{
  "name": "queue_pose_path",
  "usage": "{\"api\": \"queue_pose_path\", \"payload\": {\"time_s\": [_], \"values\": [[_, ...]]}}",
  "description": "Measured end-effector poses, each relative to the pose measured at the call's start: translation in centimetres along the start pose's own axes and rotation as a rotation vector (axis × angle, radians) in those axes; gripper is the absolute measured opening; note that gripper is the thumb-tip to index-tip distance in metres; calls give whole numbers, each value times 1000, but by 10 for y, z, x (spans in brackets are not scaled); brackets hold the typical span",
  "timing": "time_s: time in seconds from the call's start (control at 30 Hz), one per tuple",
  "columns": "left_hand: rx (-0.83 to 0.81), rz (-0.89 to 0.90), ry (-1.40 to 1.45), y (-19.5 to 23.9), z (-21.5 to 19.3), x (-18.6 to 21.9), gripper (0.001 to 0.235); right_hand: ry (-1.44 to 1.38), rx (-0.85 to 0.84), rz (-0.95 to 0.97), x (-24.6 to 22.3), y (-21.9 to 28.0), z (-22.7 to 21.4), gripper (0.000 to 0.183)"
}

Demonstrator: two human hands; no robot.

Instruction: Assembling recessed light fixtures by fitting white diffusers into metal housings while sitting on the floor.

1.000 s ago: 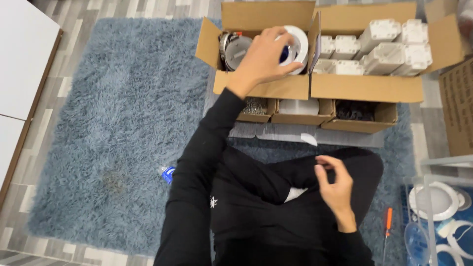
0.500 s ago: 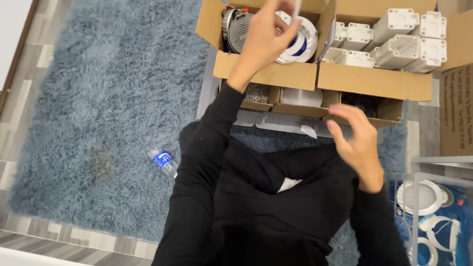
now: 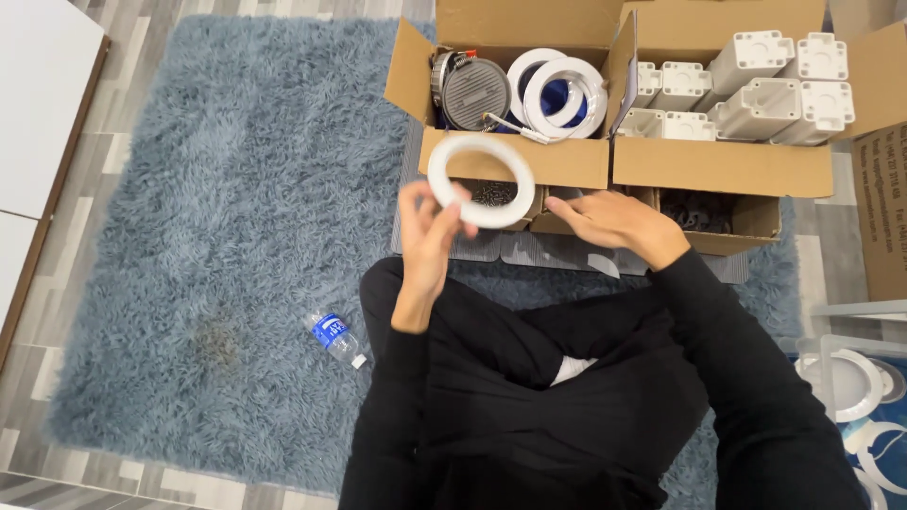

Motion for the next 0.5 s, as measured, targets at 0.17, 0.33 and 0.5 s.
{"api": "queue_pose_path", "payload": {"time_s": [0.17,0.33,0.5], "values": [[78,-78,85,38,-26,-7,33,65,-50,16,12,-23,14,112],[75,-71,166,60,-34,-12,38,106,46,12,20,-23,8,90],[52,-77,200,69,-30,-20,38,11,76,11,4,-17,-12,74]]}}
Point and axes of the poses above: each hand's wrist, its own y-axis away from the middle knuckle, its own z-axis out of the palm, x = y × z, the point moved 8 cm from there along -y, towards the middle knuckle, and after that the axes turned 13 degrees about y, right-handed, at the moved point
